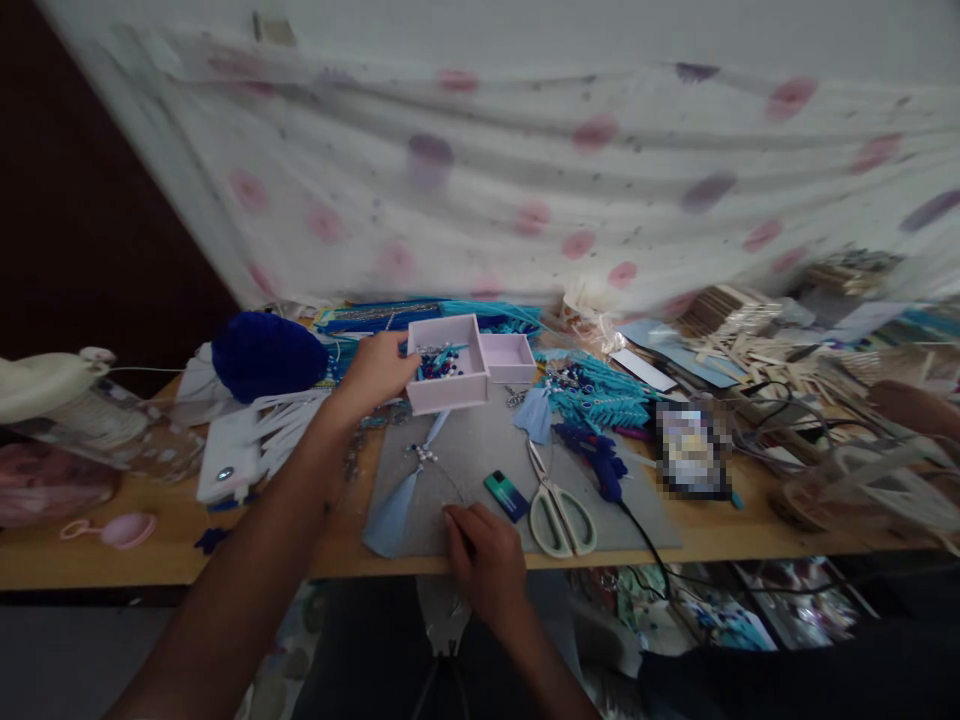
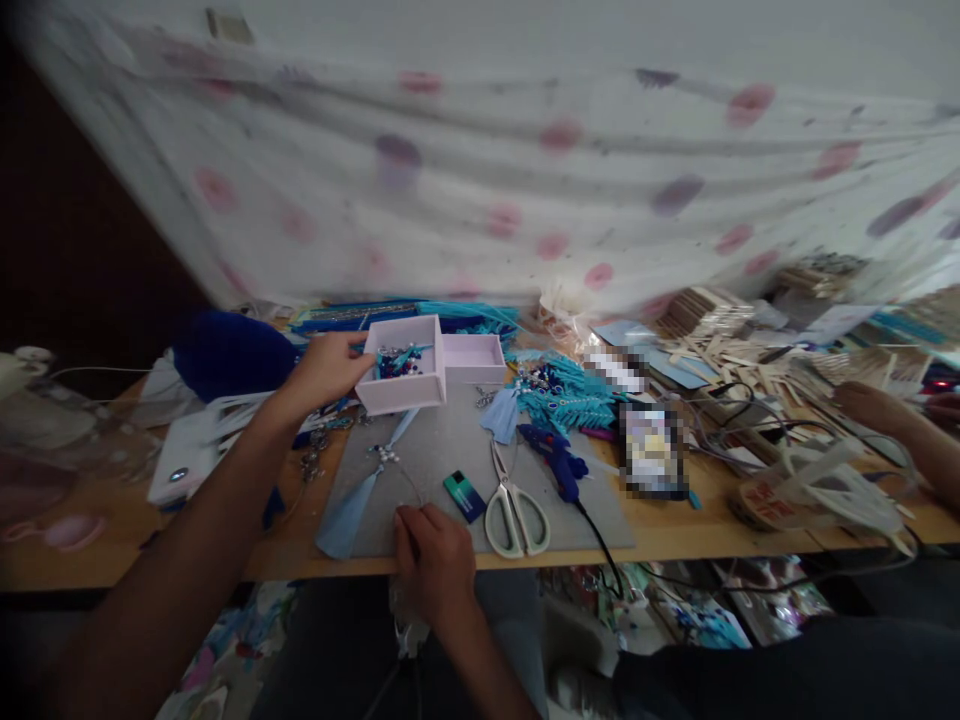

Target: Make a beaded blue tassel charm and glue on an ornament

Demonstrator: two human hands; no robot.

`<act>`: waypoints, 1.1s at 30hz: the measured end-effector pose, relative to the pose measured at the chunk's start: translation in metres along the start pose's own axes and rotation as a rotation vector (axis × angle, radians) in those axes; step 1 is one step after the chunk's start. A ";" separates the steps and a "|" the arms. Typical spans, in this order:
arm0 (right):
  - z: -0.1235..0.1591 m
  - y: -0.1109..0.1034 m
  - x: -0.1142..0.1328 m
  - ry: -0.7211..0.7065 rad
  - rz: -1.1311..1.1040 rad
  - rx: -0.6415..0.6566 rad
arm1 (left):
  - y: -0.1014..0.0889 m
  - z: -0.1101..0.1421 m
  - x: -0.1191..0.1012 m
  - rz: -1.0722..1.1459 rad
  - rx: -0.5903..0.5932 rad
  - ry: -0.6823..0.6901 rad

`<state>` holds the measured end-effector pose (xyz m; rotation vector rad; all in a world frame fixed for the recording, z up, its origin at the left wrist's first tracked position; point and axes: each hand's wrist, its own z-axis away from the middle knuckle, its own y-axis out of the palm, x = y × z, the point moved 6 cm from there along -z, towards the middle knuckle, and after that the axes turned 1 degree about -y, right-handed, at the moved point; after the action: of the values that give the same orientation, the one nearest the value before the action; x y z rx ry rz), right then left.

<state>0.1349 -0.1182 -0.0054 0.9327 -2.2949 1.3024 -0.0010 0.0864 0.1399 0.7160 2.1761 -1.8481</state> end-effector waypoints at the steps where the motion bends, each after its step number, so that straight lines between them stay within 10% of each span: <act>1: 0.000 0.000 0.000 0.001 -0.003 0.000 | 0.008 0.006 -0.003 0.005 0.015 0.020; 12: 0.000 -0.001 0.001 -0.031 -0.018 -0.020 | 0.103 0.064 -0.031 0.044 0.194 0.071; 33: -0.001 0.000 0.003 -0.016 0.020 0.007 | 0.112 0.061 -0.020 -0.131 0.152 -0.001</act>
<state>0.1331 -0.1182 -0.0032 0.9283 -2.3190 1.3170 0.0603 0.0342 0.0392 0.6128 2.1464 -2.0969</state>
